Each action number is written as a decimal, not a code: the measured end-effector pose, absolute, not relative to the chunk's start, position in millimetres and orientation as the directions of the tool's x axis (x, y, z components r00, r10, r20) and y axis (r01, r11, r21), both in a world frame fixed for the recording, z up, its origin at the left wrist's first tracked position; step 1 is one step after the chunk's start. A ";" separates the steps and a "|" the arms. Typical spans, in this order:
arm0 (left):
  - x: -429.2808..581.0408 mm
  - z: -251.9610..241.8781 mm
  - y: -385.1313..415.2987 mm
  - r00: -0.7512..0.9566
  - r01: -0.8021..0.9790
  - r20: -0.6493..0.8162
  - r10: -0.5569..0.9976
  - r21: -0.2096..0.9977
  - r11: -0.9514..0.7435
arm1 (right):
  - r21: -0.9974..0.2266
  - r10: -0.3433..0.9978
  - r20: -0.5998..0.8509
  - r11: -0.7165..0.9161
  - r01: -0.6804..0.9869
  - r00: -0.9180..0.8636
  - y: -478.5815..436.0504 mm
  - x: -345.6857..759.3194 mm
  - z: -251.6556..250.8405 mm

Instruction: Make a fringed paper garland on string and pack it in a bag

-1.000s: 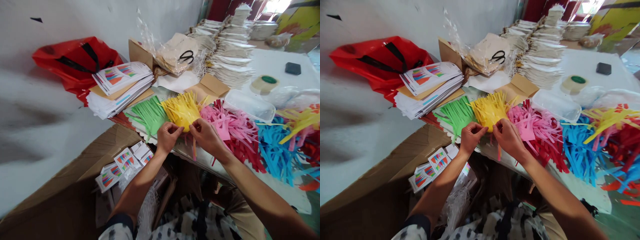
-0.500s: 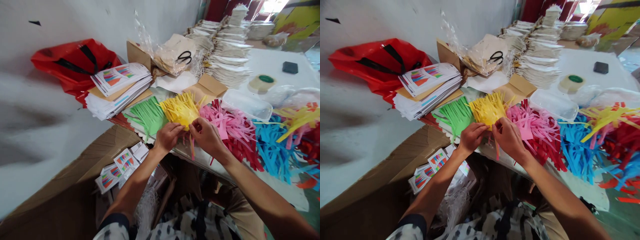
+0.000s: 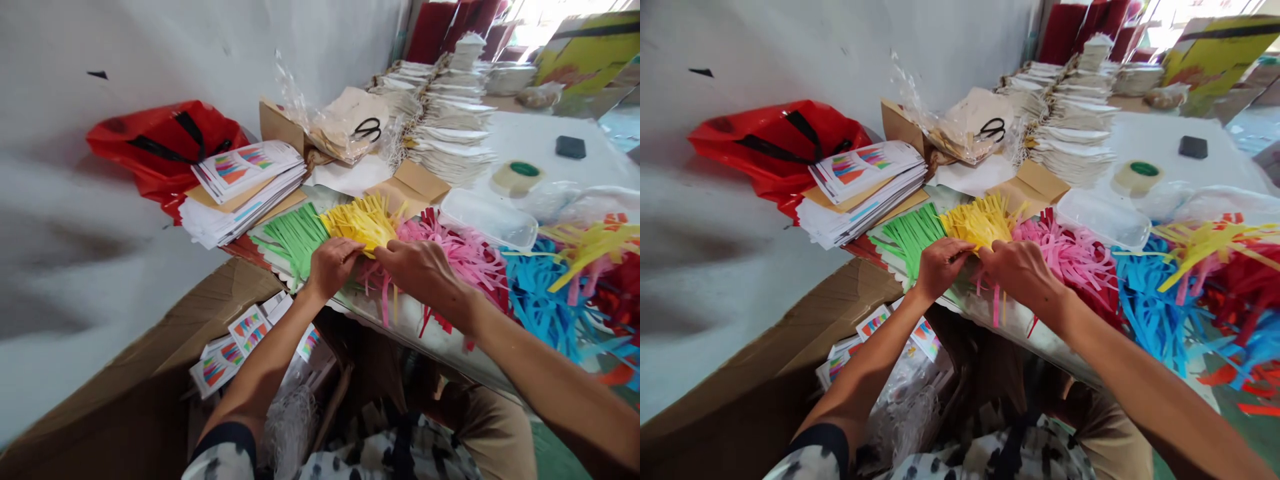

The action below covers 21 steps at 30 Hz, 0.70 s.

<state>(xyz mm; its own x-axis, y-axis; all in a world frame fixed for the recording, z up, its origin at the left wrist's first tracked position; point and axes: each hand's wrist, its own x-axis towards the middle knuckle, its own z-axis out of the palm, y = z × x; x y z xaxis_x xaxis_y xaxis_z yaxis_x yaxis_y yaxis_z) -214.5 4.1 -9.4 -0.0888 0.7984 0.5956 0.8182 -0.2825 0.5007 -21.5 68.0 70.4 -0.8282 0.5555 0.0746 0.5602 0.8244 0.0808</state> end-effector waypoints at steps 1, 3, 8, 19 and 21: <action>-216.1 -6.1 7.2 -0.101 0.819 0.590 0.801 0.507 -0.270 | 0.078 0.532 0.082 0.840 0.538 -0.843 73.6 -19.4 75.2; -220.2 1.5 14.3 -0.103 0.817 0.567 0.817 0.517 -0.256 | 0.068 0.504 0.108 0.856 0.512 -0.857 84.0 -14.8 85.6; -229.0 13.0 23.8 -0.149 0.803 0.535 0.831 0.556 -0.214 | 0.169 0.495 0.049 0.852 0.496 -0.867 100.3 3.0 112.0; -295.9 44.3 70.5 -0.584 0.647 0.490 0.647 0.762 0.007 | 0.105 0.600 0.207 0.771 0.628 -0.773 138.3 123.4 130.8; -315.8 68.0 91.0 -0.612 0.636 0.492 0.619 0.771 0.016 | -0.044 0.567 0.356 0.804 0.593 -0.743 134.5 149.5 137.0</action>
<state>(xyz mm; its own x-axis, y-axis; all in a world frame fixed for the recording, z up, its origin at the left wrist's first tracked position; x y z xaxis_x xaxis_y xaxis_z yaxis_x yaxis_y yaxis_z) -315.8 91.0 68.0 -0.6123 0.6190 0.4918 0.6361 0.0163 0.7714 149.5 134.5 137.0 -0.7426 0.5671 0.3562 0.5931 0.8040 -0.0435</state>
